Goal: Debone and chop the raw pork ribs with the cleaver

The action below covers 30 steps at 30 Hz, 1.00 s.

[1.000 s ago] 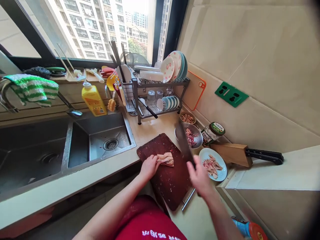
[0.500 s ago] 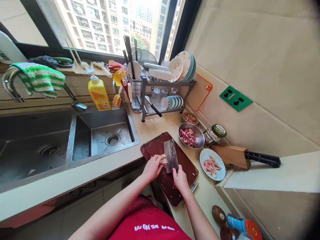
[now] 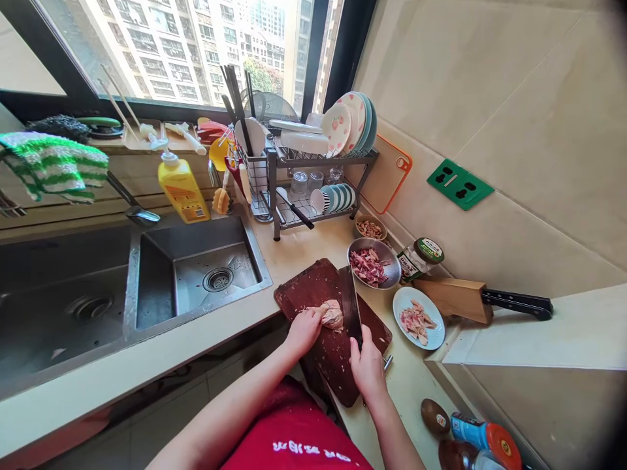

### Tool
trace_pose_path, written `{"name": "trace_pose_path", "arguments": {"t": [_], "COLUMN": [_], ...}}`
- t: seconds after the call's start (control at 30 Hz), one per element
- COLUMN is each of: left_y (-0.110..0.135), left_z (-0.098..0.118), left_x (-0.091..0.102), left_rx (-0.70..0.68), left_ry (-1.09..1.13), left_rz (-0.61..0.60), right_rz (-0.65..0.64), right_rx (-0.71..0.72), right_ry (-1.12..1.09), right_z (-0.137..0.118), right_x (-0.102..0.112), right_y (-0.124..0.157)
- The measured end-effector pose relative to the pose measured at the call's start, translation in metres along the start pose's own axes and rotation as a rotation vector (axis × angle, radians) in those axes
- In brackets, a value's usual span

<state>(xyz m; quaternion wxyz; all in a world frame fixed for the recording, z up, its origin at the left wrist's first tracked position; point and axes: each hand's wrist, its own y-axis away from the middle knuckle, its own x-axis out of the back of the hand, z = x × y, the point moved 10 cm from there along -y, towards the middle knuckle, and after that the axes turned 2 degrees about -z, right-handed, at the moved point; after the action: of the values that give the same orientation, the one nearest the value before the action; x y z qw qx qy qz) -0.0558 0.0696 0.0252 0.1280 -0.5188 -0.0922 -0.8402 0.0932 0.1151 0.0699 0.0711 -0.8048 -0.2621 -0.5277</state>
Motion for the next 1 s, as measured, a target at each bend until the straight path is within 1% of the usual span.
{"name": "trace_pose_path", "arguments": {"t": [0.07,0.1,0.13,0.17,0.2,0.27,0.3,0.33,0.37,0.4,0.43,0.47,0.53,0.57,0.6,0.63,0.7,0.77,0.83,0.9,0.93,1.0], "left_y": [0.003,0.005,0.008,0.012,0.016,0.025,0.03,0.034,0.039,0.042,0.046,0.048,0.048,0.045,0.041,0.035,0.02,0.005,-0.007,-0.016,-0.02,-0.029], "left_z": [-0.002,-0.004,-0.006,-0.01,-0.015,-0.026,-0.032,-0.038,-0.042,-0.046,-0.049,-0.05,-0.049,-0.044,-0.037,-0.028,-0.008,0.01,0.019,0.017,0.012,-0.005], "left_x": [0.002,0.004,0.006,0.008,0.01,0.014,0.015,0.016,0.017,0.017,0.017,0.018,0.02,0.022,0.024,0.025,0.021,0.01,0.001,-0.004,-0.003,0.002], "left_rx": [0.001,0.001,0.004,0.009,0.018,0.053,0.075,0.093,0.108,0.12,0.128,0.132,0.124,0.106,0.075,0.037,-0.035,-0.084,-0.089,-0.066,-0.039,0.033], "left_ry": [0.007,0.009,0.01,0.012,0.017,0.033,0.044,0.056,0.068,0.079,0.088,0.096,0.103,0.102,0.098,0.089,0.049,-0.007,-0.057,-0.093,-0.109,-0.129], "left_rz": [0.007,0.01,0.012,0.017,0.025,0.046,0.056,0.066,0.075,0.082,0.087,0.089,0.102,0.111,0.119,0.122,0.102,0.056,0.03,0.023,0.022,0.007], "right_rz": [-0.049,-0.059,-0.043,0.007,0.092,0.326,0.438,0.519,0.564,0.543,0.461,0.301,-0.117,-0.18,-0.227,-0.24,-0.237,-0.244,-0.251,-0.264,-0.274,-0.286], "right_rx": [-0.003,0.006,0.032,0.075,0.121,0.215,0.217,0.198,0.161,0.114,0.06,0.025,-0.074,-0.079,-0.084,-0.078,-0.064,-0.058,-0.062,-0.078,-0.085,-0.088], "right_ry": [-0.002,-0.007,-0.019,-0.038,-0.059,-0.1,-0.105,-0.101,-0.087,-0.06,-0.02,0.034,0.176,0.191,0.205,0.208,0.209,0.211,0.212,0.213,0.207,0.174], "right_z": [0.0,-0.004,-0.011,-0.022,-0.034,-0.057,-0.062,-0.064,-0.062,-0.059,-0.053,-0.049,-0.033,-0.029,-0.027,-0.026,-0.028,-0.028,-0.023,-0.01,0.0,0.02], "right_x": [-0.004,-0.001,0.009,0.026,0.05,0.105,0.127,0.14,0.143,0.134,0.113,0.081,0.002,-0.021,-0.038,-0.048,-0.054,-0.052,-0.048,-0.045,-0.045,-0.045], "right_y": [0.003,0.004,0.004,0.005,0.007,0.017,0.022,0.027,0.029,0.027,0.02,0.01,-0.005,-0.011,-0.016,-0.021,-0.029,-0.029,-0.022,-0.007,0.003,0.022]}}
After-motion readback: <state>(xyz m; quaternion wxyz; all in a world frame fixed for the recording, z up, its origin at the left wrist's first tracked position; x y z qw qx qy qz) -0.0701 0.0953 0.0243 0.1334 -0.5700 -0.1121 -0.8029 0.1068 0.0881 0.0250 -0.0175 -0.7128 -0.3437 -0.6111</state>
